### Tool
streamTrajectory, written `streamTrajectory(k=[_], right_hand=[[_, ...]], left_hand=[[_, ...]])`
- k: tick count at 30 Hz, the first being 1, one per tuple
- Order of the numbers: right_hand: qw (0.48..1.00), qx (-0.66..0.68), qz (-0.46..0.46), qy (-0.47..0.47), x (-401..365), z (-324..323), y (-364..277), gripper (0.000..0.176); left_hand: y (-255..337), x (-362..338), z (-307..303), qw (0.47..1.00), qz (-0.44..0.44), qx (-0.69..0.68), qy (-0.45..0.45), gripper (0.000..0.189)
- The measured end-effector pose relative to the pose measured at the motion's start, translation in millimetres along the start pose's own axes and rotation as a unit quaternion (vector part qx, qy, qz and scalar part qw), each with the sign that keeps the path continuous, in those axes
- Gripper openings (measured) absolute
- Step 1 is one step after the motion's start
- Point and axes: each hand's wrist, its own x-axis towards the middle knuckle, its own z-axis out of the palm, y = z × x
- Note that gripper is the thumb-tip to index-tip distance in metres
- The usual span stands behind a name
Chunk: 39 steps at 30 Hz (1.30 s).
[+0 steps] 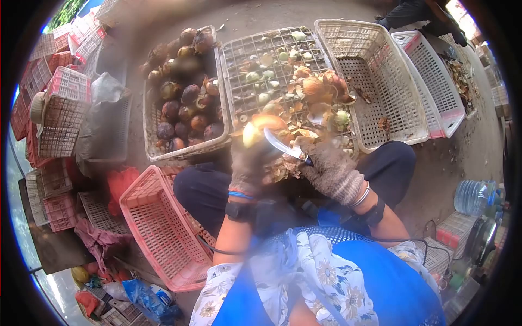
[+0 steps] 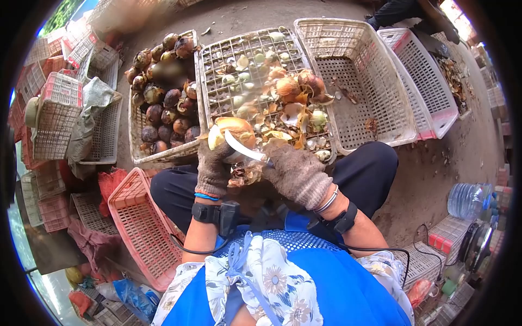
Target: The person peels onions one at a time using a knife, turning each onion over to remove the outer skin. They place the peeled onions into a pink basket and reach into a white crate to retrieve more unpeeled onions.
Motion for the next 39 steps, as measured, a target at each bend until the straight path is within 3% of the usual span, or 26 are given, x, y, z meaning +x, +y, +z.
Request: streamTrajectory(k=[1,3,5,7,8,10,14,16,18,21,23,25,26,29,30,31,32,33,34,37,39], right_hand=[[1.0,0.029,0.006,0.007,-0.8,0.9,0.4,0.031],[0.998,0.057,0.011,0.013,-1.8,-0.1,1.4,0.032],[0.996,0.041,0.046,-0.058,-1.3,-4.4,1.9,0.035],[0.997,0.028,0.05,-0.056,-2.4,-6.2,-0.3,0.035],[0.997,0.016,0.055,-0.054,-3.3,-6.5,-1.0,0.036],[0.998,0.021,0.047,-0.043,-5.0,-3.3,1.9,0.037],[0.999,0.015,0.042,-0.029,-8.6,-4.5,-0.9,0.038],[0.999,0.003,0.044,-0.028,-9.5,-3.9,-2.6,0.039],[0.999,-0.009,0.045,-0.027,-10.5,-1.1,-3.7,0.041],[0.996,-0.07,0.051,0.001,-11.0,5.2,-6.4,0.041],[0.978,-0.203,0.013,0.047,-11.3,0.9,-11.5,0.04],[0.966,-0.246,-0.02,0.077,-12.1,0.9,-7.4,0.038],[0.95,-0.288,-0.054,0.107,-12.1,1.5,-4.2,0.036],[0.932,-0.351,-0.034,0.082,-6.3,8.8,13.5,0.033],[0.961,-0.258,-0.013,0.102,-1.8,11.6,18.9,0.026],[0.96,-0.261,-0.017,0.102,8.1,10.6,30.5,0.026],[0.994,-0.049,0.04,0.086,16.3,10.7,43.3,0.024],[0.978,0.169,0.101,0.067,16.5,12.9,47.4,0.021],[0.971,0.177,0.049,0.151,13.1,11.5,46.9,0.02],[0.979,0.131,0.057,0.149,14.5,2.3,27.1,0.02],[0.986,0.114,0.024,0.119,9.3,-5.7,18.2,0.026]], left_hand=[[-1.6,-0.8,-2.1,0.998,0.019,0.059,0.015,0.036],[8.7,-1.9,2.8,1.0,-0.008,0.021,0.021,0.036],[9.8,-0.7,0.3,0.999,-0.034,-0.018,0.028,0.035],[1.4,1.5,-9.5,0.99,0.039,0.136,-0.015,0.035],[2.3,1.2,-7.8,0.99,0.038,0.136,-0.015,0.035],[6.2,0.5,-1.5,0.999,-0.029,0.003,0.016,0.033],[15.4,0.9,8.9,0.998,-0.06,-0.01,0.031,0.034],[19.5,0.5,14.0,0.994,-0.084,-0.025,0.063,0.052],[17.8,2.3,13.9,0.994,-0.088,-0.019,0.059,0.052],[10.1,3.8,10.3,0.995,-0.082,-0.026,0.053,0.052],[10.2,6.6,10.2,0.995,-0.073,-0.038,0.047,0.052],[16.6,12.9,10.1,0.997,-0.065,-0.04,-0.032,0.052],[16.1,11.2,12.2,0.997,-0.065,-0.04,-0.032,0.052],[13.3,5.9,17.0,0.99,-0.092,-0.106,0.025,0.056],[14.0,7.1,16.1,0.995,-0.086,-0.052,-0.018,0.059],[14.4,9.2,15.9,0.995,-0.076,0.0,-0.058,0.061],[10.8,0.5,22.2,0.997,-0.081,-0.01,-0.01,0.063],[-3.8,0.0,19.2,0.999,-0.032,0.013,-0.002,0.045],[-12.6,1.3,13.4,0.999,-0.041,0.013,-0.003,0.046],[-4.6,-2.2,19.6,0.998,-0.057,-0.005,-0.016,0.044],[-7.9,-1.1,17.7,0.997,-0.02,0.063,0.034,0.039]])
